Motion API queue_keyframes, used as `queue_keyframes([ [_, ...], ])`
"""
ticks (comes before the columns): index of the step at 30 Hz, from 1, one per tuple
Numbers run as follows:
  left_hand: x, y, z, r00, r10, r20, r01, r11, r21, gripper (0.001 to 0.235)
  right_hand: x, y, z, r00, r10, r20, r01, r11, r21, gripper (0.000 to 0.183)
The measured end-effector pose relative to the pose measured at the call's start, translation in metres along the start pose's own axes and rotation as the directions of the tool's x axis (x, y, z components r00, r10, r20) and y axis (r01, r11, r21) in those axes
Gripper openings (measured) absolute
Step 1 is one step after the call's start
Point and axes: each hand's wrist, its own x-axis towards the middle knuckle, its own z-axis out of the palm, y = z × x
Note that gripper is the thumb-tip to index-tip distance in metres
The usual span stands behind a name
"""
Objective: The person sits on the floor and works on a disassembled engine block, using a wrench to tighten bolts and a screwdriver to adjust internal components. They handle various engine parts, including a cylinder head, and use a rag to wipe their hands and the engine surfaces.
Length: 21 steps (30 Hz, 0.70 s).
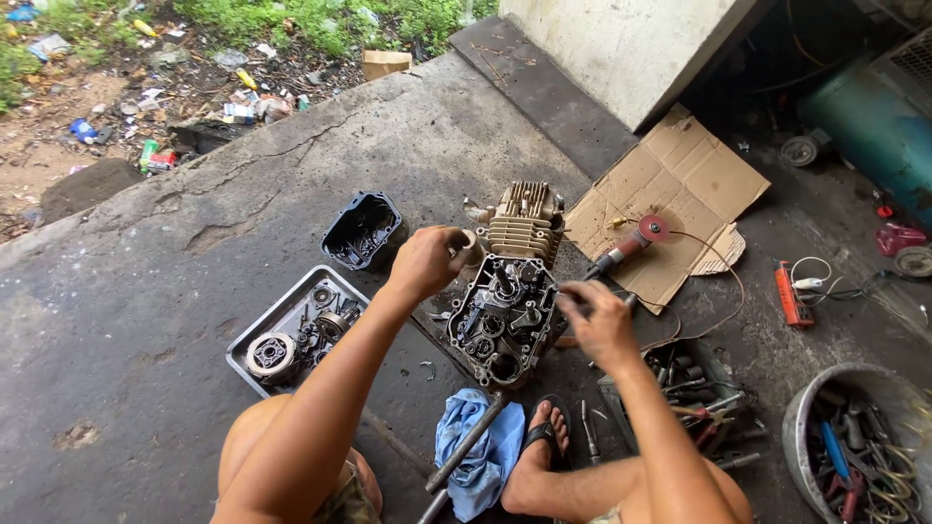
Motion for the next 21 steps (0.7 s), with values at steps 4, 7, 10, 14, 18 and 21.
queue_keyframes([
  [4, 0.008, -0.033, 0.015, 0.983, -0.175, 0.055, 0.182, 0.97, -0.162, 0.03, 0.026, -0.042, 0.007, 0.995, -0.092, -0.026, 0.095, 0.987, 0.126, 0.039],
  [7, 0.01, -0.054, 0.022, 0.923, -0.332, 0.195, 0.368, 0.909, -0.193, 0.04, 0.046, -0.042, 0.027, 0.998, -0.065, -0.025, 0.068, 0.978, 0.198, 0.041],
  [10, 0.015, -0.081, 0.042, 0.886, -0.417, 0.202, 0.458, 0.855, -0.243, 0.051, 0.058, -0.047, 0.044, 0.999, -0.049, -0.002, 0.048, 0.973, 0.226, 0.04],
  [14, 0.019, -0.114, 0.107, 0.934, -0.357, -0.027, 0.307, 0.835, -0.456, 0.072, 0.053, -0.081, 0.055, 0.996, -0.005, 0.087, -0.012, 0.979, 0.203, 0.035],
  [18, 0.034, -0.109, 0.129, 0.955, -0.278, -0.101, 0.186, 0.829, -0.528, 0.082, 0.048, -0.08, 0.054, 0.995, -0.064, 0.071, 0.054, 0.989, 0.135, 0.032],
  [21, 0.033, -0.101, 0.141, 0.961, -0.275, -0.039, 0.178, 0.719, -0.672, 0.082, 0.046, -0.075, 0.044, 0.992, -0.125, 0.012, 0.122, 0.983, 0.139, 0.031],
])
